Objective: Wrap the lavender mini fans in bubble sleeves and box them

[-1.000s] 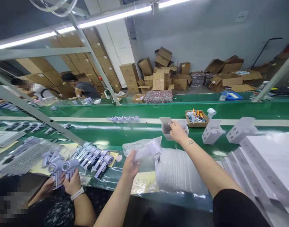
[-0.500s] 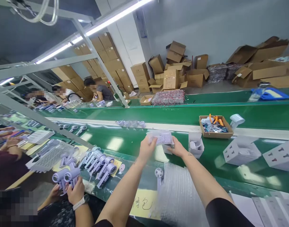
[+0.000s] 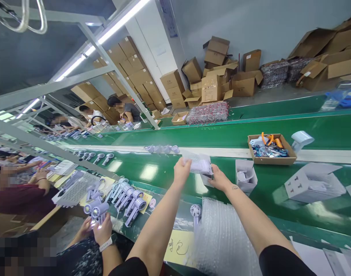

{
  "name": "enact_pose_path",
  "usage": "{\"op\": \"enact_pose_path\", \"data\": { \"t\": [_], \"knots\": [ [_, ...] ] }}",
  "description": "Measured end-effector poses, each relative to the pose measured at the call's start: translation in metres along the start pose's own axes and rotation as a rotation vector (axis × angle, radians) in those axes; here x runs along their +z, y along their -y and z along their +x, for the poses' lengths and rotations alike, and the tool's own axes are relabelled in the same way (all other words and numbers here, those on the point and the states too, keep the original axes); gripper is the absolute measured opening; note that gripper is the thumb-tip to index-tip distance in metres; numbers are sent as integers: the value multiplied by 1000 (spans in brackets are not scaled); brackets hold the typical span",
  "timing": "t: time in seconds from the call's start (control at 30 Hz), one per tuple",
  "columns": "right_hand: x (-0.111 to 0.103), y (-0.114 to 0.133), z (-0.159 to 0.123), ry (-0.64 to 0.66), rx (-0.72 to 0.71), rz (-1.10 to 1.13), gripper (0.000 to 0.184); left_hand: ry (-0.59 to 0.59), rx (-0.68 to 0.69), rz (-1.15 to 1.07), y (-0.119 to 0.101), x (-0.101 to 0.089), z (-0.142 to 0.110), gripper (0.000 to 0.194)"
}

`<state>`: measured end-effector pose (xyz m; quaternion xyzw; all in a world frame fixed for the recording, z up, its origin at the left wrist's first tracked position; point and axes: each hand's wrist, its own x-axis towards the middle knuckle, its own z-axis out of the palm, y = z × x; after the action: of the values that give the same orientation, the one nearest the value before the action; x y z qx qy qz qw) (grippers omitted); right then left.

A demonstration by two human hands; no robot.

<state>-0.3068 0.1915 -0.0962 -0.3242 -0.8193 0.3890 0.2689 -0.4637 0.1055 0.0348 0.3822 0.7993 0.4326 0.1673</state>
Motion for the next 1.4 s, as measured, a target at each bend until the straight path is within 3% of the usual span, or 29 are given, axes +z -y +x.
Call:
{"op": "enact_pose_path", "data": {
  "t": [0.07,0.13,0.23,0.33,0.43,0.6,0.7,0.77,0.83,0.9,0.97,1.03,1.13,1.27,1.3,1.4],
  "knots": [
    [1,0,-1,1,2,-2,62,64,170,340,-12,21,-7,19],
    [2,0,-1,10,-15,3,61,203,237,575,-23,39,-14,20],
    [3,-1,-1,-1,-30,23,57,318,240,673,-36,54,-21,25],
    [2,-4,-4,-27,-10,39,60,290,376,635,-38,53,-23,32],
    [1,-8,-9,-30,7,36,56,305,483,659,-23,52,-24,34],
    [-1,-3,-12,-41,31,6,60,376,389,798,14,56,-28,31],
    [-6,4,-11,-38,34,-5,60,322,487,730,24,48,-34,31],
    [-10,7,-8,-27,34,-1,59,211,488,619,33,35,-40,32],
    [-13,9,-3,-8,36,3,59,72,365,449,51,18,-50,26],
    [-13,8,4,20,42,3,61,25,69,292,81,4,-70,23],
    [-10,8,10,52,42,5,64,119,-263,220,117,-5,-103,17],
    [-6,10,12,76,33,9,70,243,-433,219,149,-5,-140,15],
    [-1,21,2,19,18,12,77,334,-506,227,175,8,-184,21],
    [6,47,-47,-245,108,109,55,322,-552,227,178,29,-192,34],
    [8,54,-66,-244,157,160,46,306,-590,169,177,33,-188,35],
    [15,69,-131,-80,318,317,27,273,-691,-66,176,37,-172,33]
  ]
}}
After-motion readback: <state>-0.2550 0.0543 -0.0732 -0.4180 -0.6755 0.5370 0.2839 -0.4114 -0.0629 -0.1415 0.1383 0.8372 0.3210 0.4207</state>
